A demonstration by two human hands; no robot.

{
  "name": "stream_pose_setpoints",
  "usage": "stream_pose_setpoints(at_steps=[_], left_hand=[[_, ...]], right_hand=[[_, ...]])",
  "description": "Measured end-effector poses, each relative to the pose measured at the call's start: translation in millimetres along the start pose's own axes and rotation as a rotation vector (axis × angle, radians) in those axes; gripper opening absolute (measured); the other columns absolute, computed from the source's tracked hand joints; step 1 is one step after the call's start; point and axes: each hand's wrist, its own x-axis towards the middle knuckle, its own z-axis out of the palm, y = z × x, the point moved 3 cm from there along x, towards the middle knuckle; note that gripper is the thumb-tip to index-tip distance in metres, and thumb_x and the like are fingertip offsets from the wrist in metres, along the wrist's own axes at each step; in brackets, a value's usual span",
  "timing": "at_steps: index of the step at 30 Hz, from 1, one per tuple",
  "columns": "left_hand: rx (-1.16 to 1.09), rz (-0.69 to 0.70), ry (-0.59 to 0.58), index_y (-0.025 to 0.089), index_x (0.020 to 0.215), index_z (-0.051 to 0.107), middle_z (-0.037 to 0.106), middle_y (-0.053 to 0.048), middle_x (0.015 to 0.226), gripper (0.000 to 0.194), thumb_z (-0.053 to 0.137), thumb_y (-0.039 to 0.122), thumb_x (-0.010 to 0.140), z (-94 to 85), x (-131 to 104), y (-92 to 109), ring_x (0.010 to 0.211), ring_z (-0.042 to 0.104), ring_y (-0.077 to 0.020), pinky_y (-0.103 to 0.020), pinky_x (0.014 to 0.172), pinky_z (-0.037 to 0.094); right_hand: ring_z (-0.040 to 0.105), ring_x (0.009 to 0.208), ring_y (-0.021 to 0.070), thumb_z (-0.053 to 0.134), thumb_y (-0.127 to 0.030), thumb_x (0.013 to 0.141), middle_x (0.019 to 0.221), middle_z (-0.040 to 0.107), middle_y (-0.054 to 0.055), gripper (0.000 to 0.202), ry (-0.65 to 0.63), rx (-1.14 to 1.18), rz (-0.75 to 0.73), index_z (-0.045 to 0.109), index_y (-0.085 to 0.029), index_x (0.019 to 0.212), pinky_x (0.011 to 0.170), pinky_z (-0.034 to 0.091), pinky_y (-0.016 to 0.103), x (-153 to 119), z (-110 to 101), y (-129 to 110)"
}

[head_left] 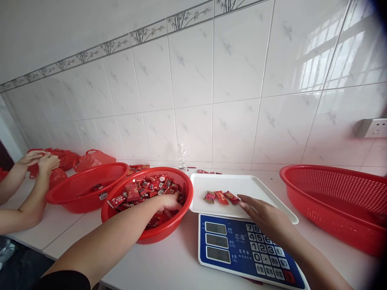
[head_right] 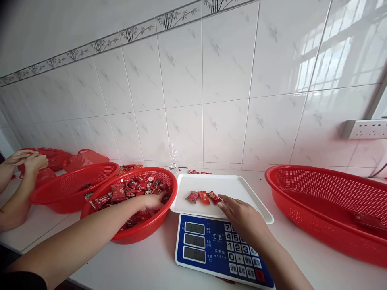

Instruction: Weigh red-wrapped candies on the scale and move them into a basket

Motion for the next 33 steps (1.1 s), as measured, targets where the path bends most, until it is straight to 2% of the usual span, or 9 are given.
stream_pose_setpoints(at_steps=[14,20,23,26,29,33], left_hand=[[-0.084,0.002,-0.055,0.019,0.139,0.011,0.063,-0.007,0.090,0.100,0.068,0.013,0.057,-2.3,1.5,-2.5,0.067,0.063,-0.0177,-0.026,0.053,0.050],[-0.104,-0.017,-0.051,0.016,0.139,0.001,0.063,-0.003,0.079,0.106,0.069,0.013,0.056,-1.6,1.6,-2.4,0.063,0.063,-0.0176,-0.028,0.055,0.051],[-0.093,-0.021,-0.066,0.018,0.137,0.010,0.062,-0.001,0.076,0.102,0.070,0.013,0.055,-2.5,1.2,-3.0,0.059,0.062,-0.0166,-0.029,0.055,0.051],[-0.104,-0.011,-0.101,0.021,0.129,0.028,0.062,-0.001,0.080,0.091,0.074,0.013,0.050,-4.1,-0.8,-3.6,0.056,0.061,-0.0154,-0.029,0.053,0.051],[-0.113,0.002,-0.158,0.021,0.112,0.046,0.061,0.000,0.082,0.075,0.078,0.012,0.044,-5.4,-3.1,-3.9,0.059,0.062,-0.0161,-0.029,0.053,0.051],[-0.094,0.013,-0.163,0.017,0.088,0.053,0.060,0.001,0.075,0.056,0.080,0.012,0.039,-8.9,-3.2,-4.6,0.064,0.063,-0.0186,-0.027,0.053,0.051]], right_hand=[[0.057,0.103,0.0259,0.024,-0.060,0.083,0.117,0.060,0.005,0.056,0.035,-0.001,-0.020,0.054,-0.028,0.117,0.079,0.047,0.038,0.5,1.8,2.7],[0.056,0.103,0.0262,0.024,-0.060,0.083,0.117,0.060,0.005,0.055,0.029,0.004,-0.016,0.054,-0.029,0.117,0.079,0.046,0.039,0.5,2.1,3.7],[0.056,0.104,0.0259,0.023,-0.060,0.084,0.118,0.059,0.005,0.056,0.020,0.003,-0.015,0.054,-0.028,0.118,0.080,0.046,0.039,0.7,1.6,2.8],[0.056,0.104,0.0258,0.023,-0.060,0.084,0.118,0.059,0.005,0.057,0.015,0.000,-0.015,0.053,-0.027,0.118,0.081,0.046,0.038,0.2,0.2,1.0],[0.056,0.104,0.0258,0.022,-0.059,0.084,0.118,0.059,0.006,0.057,0.012,-0.004,-0.010,0.053,-0.027,0.119,0.081,0.046,0.038,-0.7,-0.9,-0.3],[0.056,0.105,0.0250,0.022,-0.059,0.084,0.117,0.060,0.004,0.056,0.014,0.001,0.000,0.053,-0.028,0.118,0.081,0.046,0.038,-0.8,-1.1,-0.6]])
